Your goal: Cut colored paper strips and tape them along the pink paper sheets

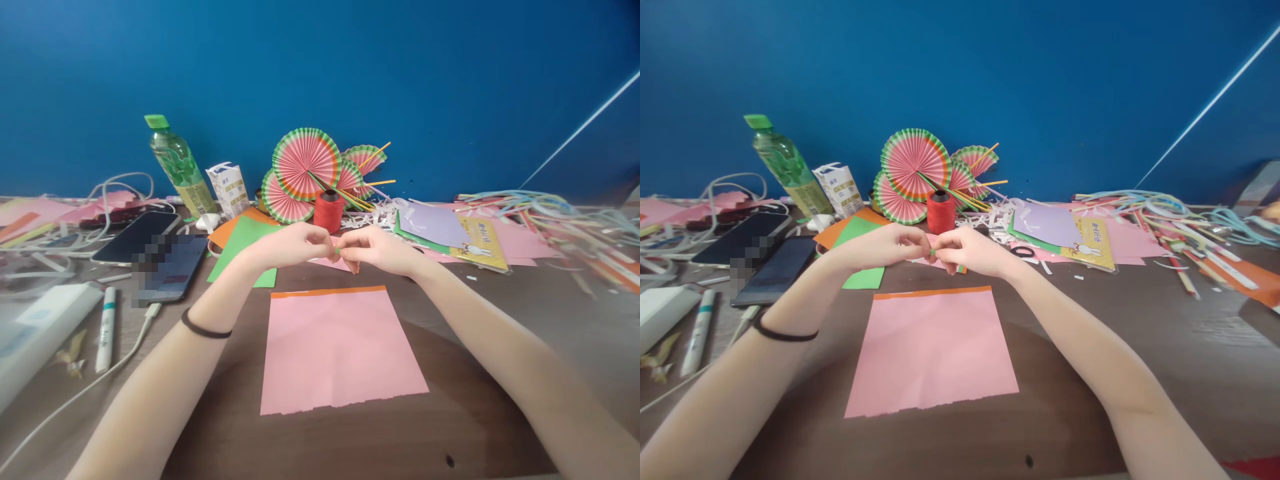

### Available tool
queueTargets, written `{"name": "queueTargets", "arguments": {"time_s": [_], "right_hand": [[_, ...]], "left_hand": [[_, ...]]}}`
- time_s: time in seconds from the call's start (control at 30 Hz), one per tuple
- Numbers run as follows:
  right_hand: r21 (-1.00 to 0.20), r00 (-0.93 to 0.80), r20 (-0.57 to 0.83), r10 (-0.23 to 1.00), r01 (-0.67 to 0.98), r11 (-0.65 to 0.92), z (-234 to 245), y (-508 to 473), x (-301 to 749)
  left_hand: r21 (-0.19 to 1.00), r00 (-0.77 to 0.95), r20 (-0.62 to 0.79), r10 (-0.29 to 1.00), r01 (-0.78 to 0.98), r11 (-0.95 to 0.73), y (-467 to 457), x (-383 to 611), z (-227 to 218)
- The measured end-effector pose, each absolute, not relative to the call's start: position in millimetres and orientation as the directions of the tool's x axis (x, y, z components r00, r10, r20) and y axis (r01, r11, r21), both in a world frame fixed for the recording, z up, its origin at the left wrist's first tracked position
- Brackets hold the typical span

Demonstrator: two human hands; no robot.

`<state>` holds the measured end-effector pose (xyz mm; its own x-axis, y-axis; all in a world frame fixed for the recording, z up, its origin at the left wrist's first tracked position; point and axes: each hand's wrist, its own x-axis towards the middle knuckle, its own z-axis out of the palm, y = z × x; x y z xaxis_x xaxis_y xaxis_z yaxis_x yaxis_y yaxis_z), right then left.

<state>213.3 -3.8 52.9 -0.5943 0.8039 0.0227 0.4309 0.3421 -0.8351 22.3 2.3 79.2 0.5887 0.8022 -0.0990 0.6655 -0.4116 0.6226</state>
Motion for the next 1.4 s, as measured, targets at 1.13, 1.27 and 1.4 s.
{"name": "queueTargets", "arguments": {"time_s": [1.13, 1.27, 1.4], "right_hand": [[-0.753, -0.281, 0.221, 0.934, 0.559, 0.347, 53, 14, 232], [-0.662, -0.087, 0.226, 0.970, 0.717, 0.219, 44, 35, 253], [-0.642, 0.047, 0.155, 0.987, 0.764, 0.065, 38, 44, 266]], "left_hand": [[0.628, 0.562, -0.129, 0.817, 0.684, -0.372, 19, 13, 64], [0.622, 0.574, -0.129, 0.808, 0.682, -0.385, 21, 12, 62], [0.622, 0.592, -0.129, 0.796, 0.673, -0.400, 24, 11, 60]]}}
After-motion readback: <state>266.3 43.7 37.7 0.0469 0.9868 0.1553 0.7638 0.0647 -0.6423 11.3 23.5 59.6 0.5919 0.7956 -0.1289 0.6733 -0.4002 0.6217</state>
